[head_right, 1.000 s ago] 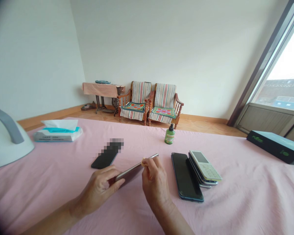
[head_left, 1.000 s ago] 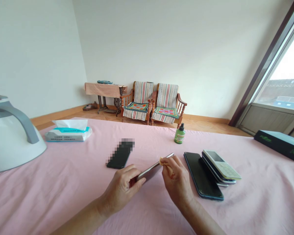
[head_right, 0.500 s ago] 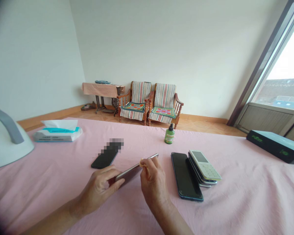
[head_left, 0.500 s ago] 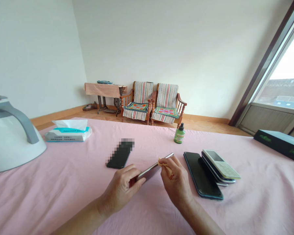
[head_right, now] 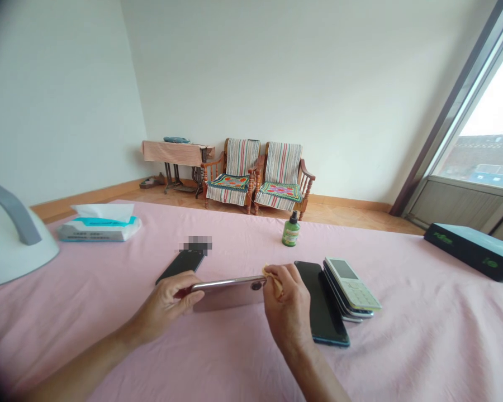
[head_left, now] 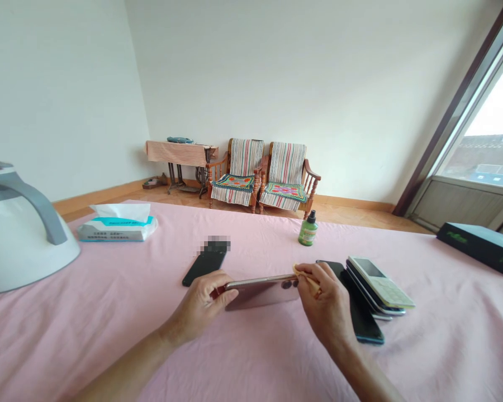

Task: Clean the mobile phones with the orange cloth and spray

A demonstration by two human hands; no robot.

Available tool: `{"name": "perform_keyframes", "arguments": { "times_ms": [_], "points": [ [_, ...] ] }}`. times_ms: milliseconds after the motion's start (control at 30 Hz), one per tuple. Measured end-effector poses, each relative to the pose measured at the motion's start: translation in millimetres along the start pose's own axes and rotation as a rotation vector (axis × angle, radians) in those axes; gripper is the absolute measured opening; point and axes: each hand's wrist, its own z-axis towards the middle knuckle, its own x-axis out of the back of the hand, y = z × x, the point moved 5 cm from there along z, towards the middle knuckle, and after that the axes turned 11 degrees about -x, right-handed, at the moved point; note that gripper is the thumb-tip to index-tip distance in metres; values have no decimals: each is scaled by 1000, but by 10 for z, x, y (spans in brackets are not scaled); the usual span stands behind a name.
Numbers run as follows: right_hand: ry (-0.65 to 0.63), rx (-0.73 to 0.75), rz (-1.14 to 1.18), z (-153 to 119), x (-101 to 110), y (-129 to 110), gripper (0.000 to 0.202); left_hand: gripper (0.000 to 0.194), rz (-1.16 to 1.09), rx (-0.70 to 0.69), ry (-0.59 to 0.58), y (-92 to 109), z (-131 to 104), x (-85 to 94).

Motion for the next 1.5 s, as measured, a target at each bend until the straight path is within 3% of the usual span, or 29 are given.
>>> {"name": "perform_keyframes", "arguments": {
  "times_ms": [167,433,633,900,1133,1300,1500],
  "points": [
    [-26,38,-82,-28,-29,33,16,29,-115,26,-45,-112,3,7],
    [-144,145,-51,-198,-246,-180,26,29,-119,5,-66,-72,22,20],
    [-69,117,-116,-132,-161,-77,21,33,-107,-9,-32,-52,21,16],
    [-256,282,-1,-396,-527,-390,33,39,-91,-29,-11,-18,1,-50],
    [-163,212,-27,-350,-413,-307,27,39,-35,-41,1,119,7,-113],
    [-295,281,65,-465,-490,-470,28,33,-64,-55,16,147,-9,-139],
    [-342,262,99,-514,-536,-521,31,31,-72,-64,9,143,-17,-155]
  ]
}}
